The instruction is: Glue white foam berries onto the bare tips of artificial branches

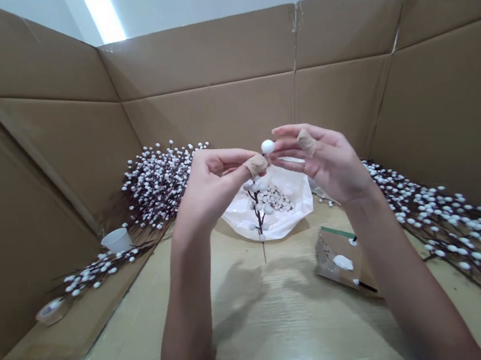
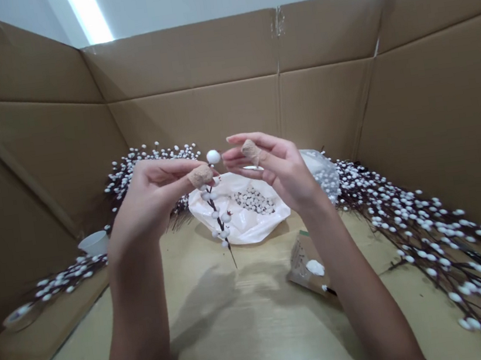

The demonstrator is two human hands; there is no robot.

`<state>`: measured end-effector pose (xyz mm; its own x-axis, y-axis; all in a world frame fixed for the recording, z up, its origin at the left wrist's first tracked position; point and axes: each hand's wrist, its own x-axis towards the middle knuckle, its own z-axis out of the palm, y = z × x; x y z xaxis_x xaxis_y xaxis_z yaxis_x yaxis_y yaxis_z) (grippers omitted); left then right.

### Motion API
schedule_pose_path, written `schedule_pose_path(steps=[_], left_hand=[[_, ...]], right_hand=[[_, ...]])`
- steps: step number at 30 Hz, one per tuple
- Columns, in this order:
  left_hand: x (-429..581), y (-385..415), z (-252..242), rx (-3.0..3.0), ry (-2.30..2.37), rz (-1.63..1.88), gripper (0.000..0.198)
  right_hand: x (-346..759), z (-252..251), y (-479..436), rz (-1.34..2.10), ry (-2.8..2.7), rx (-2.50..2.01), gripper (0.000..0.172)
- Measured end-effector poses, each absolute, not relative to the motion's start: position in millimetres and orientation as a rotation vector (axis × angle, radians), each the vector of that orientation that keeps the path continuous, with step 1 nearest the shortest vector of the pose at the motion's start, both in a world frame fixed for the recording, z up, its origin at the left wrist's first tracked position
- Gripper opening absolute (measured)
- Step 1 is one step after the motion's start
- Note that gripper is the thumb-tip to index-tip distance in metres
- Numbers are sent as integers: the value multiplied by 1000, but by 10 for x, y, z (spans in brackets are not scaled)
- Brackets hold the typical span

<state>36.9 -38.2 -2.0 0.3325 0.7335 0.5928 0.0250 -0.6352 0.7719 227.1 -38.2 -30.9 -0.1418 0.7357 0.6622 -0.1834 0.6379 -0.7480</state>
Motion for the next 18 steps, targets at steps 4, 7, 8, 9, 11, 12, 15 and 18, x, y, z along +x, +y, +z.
schedule_pose_path(steps=[4,7,8,9,11,12,15,18], left_hand=[[280,-300,3,1826,619,1520,10],[206,-222,17,1664,585,1651,11],[179,-195,20,1612,569,1687,11],[150,-169,23,1567,549,1716,10],[88,-122,30,1497,507,1748,8],[55,-101,33,1475,494,1758,8],[-43,-49,45,1442,508,1777,10],[-131,23,45,1401,549,1780,14]], right_hand=[[2371,-373,-292,1012,-1935,-727,50],[2340,-488,-152,1097,-2314,-1048,72],[2305,-538,-96,1101,-2397,-1114,76],[2261,-591,-40,1101,-2462,-1146,75],[2159,-691,58,1125,-2541,-1134,59],[2110,-734,96,1149,-2554,-1101,45],[2002,-812,155,1219,-2520,-974,19],[1968,-814,147,1231,-2479,-870,20]])
